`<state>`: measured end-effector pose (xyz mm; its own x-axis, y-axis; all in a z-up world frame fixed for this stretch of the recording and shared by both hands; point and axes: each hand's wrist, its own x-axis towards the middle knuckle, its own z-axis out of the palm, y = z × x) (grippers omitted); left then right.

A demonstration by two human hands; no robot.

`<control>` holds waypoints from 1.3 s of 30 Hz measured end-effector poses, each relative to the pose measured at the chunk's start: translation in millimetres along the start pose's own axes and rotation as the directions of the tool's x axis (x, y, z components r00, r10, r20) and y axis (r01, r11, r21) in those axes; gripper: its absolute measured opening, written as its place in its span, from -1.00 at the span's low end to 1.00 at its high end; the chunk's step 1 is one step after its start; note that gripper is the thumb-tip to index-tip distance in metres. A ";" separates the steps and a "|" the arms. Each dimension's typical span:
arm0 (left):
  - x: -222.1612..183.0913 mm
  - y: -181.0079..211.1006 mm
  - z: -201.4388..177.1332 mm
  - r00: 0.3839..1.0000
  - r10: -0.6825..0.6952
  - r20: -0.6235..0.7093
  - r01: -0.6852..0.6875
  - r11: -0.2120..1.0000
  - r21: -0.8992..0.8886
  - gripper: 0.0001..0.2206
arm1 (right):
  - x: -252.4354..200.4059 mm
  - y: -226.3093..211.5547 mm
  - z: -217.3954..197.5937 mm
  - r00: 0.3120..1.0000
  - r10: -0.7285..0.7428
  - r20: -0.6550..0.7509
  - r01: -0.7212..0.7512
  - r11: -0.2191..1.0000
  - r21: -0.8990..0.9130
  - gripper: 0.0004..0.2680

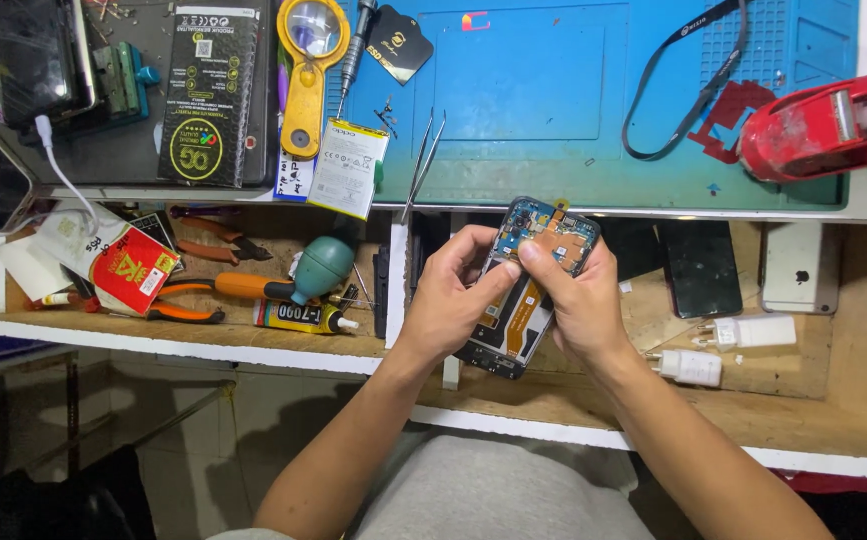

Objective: Repairing a smartphone by inspecting the internal chassis and installing a replacement battery.

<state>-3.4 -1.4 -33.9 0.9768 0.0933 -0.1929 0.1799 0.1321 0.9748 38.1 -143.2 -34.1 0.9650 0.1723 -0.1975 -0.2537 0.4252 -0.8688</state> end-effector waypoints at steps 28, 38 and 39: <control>-1.0 26.1 9.3 1.000 0.001 -0.007 -0.001 0.999 0.039 -0.71 | 2.9 0.9 2.6 0.997 0.039 -0.071 -0.038 0.999 0.017 -0.86; -4.2 43.3 16.9 0.999 -0.032 -0.041 0.040 0.976 0.213 -0.74 | -0.4 23.5 -5.7 0.986 -0.071 -0.151 0.064 0.997 -0.050 -0.87; -4.6 45.9 17.2 0.996 -0.080 -0.048 0.090 0.964 0.252 -0.73 | 0.0 26.8 -8.3 0.982 -0.100 -0.160 0.091 0.994 -0.064 -0.87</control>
<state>2.4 -12.8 13.6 0.9524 0.1297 -0.2758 0.2905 -0.1131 0.9502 31.9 -139.2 -61.1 0.9836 -0.0154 -0.1794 -0.1601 0.3814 -0.9104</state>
